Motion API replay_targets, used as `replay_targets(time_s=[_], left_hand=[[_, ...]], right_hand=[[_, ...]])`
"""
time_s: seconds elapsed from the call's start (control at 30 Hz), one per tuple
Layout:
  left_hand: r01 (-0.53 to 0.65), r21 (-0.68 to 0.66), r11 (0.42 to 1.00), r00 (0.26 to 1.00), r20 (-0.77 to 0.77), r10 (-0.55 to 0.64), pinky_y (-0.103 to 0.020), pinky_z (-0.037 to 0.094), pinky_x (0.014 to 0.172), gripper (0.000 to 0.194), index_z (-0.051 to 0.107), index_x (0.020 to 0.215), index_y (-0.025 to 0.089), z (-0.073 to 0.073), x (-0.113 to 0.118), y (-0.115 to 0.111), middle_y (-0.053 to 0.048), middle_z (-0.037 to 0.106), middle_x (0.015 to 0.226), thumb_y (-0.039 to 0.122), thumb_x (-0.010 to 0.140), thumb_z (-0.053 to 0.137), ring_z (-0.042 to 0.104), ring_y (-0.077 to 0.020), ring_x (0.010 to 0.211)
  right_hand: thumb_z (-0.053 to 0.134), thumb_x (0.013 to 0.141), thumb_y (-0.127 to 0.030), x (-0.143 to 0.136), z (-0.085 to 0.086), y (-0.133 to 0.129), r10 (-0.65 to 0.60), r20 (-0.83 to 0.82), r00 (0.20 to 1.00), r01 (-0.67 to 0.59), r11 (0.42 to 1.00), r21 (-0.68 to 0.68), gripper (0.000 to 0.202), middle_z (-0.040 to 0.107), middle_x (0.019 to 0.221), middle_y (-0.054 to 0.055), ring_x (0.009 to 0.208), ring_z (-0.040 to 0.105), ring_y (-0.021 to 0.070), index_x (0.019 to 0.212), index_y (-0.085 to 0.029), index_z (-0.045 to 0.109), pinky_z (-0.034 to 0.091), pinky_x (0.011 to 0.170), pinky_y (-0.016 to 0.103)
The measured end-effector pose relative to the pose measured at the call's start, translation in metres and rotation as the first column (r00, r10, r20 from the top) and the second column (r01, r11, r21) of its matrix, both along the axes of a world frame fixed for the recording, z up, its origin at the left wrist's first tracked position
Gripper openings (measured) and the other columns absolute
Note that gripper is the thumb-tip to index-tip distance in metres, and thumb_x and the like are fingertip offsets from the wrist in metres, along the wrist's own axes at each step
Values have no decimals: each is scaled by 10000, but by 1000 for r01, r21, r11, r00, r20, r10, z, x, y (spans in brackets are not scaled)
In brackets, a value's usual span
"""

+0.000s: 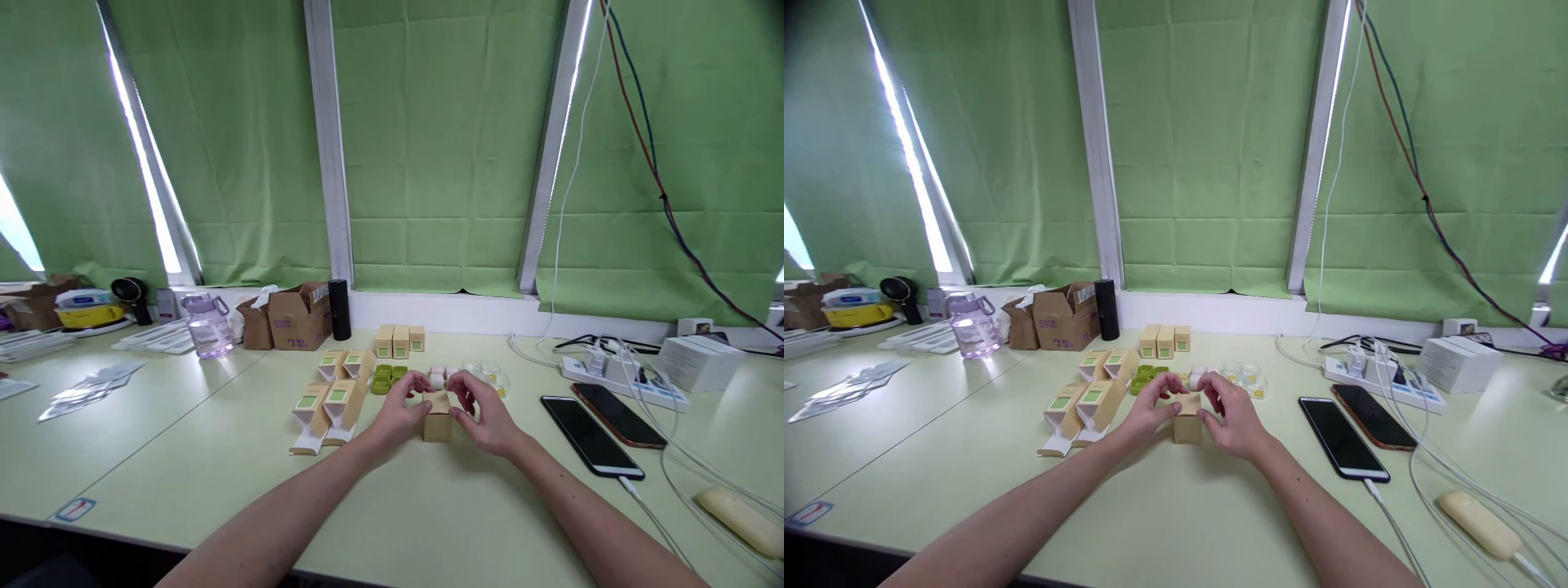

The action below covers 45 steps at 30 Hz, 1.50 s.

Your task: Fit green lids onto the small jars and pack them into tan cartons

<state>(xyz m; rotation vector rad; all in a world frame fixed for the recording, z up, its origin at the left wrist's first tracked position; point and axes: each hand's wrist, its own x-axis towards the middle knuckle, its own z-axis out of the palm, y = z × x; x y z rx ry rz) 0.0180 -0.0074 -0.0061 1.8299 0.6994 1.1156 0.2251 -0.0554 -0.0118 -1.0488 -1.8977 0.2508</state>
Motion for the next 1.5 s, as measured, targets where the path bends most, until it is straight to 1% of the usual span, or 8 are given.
replay_targets(time_s=[0.33, 0.63, 0.73, 0.87, 0.97, 1.1, 1.23, 1.5], left_hand=[[-35, 9, 999, 999, 9, 35, -389, 417, 940, 177, 577, 959, 214, 0, -1, 3, -62, 683, 1014, 237, 793, 634, 608, -252, 1027], [-193, 15, 981, 981, 27, 192, -351, 450, 857, 102, 568, 894, 203, -3, 1, 11, -45, 650, 921, 261, 828, 620, 599, -211, 892], [-194, 33, 981, 981, 35, 193, -377, 446, 909, 86, 570, 921, 207, -3, 0, 10, -61, 681, 974, 239, 844, 592, 627, -232, 969], [-103, -16, 995, 994, 41, 104, -422, 440, 987, 212, 584, 1044, 213, -4, 0, 9, -95, 707, 1111, 182, 836, 558, 631, -267, 1129], [-54, -51, 997, 997, 55, 57, -431, 446, 1009, 277, 584, 1095, 216, -7, 0, 11, -100, 701, 1140, 161, 825, 553, 633, -271, 1167], [-89, -52, 995, 995, 46, 91, -426, 465, 993, 244, 596, 1076, 214, -8, 1, 12, -88, 693, 1072, 188, 836, 561, 659, -261, 1088], [-128, -26, 991, 991, 34, 129, -406, 473, 960, 187, 593, 1026, 207, -7, 1, 12, -72, 677, 1007, 198, 843, 552, 665, -241, 996], [-175, 9, 985, 985, 10, 175, -356, 459, 886, 141, 591, 998, 211, -5, 0, 10, -20, 650, 790, 237, 862, 565, 644, -216, 870]], right_hand=[[576, 757, -115, -1, 2, -3, 13, 188, 982, -20, 999, 31, 363, 533, 821, -36, 667, 489, 155, 1075, -258, 477, 357, 627, 273], [482, 828, -103, 0, -6, 6, -238, 211, 948, 226, 971, 81, 275, 580, 795, -18, 678, 536, 165, 1070, -231, 496, 340, 632, 277], [516, 829, -136, 1, -3, 2, -200, 179, 963, 185, 978, 100, 260, 545, 750, -33, 640, 513, 155, 1071, -229, 499, 351, 630, 273], [582, 805, -177, 1, 0, -2, -90, 221, 971, 62, 989, 131, 251, 542, 766, -29, 628, 481, 145, 1045, -226, 527, 342, 617, 271], [611, 790, -177, 1, -1, -1, -77, 272, 959, 30, 984, 173, 185, 573, 803, -6, 669, 488, 150, 964, -222, 567, 327, 619, 270], [623, 806, -183, 3, -3, 4, -98, 276, 956, 44, 980, 193, 92, 569, 772, -3, 667, 491, 150, 883, -215, 583, 313, 613, 266], [626, 768, -141, 5, -5, 7, -109, 275, 955, 67, 985, 159, 132, 568, 744, -14, 641, 491, 144, 866, -214, 576, 308, 599, 259], [562, 783, -87, 6, -12, 11, -169, 240, 956, 144, 982, 119, 280, 635, 810, -4, 673, 561, 154, 1024, -221, 610, 374, 634, 267]])
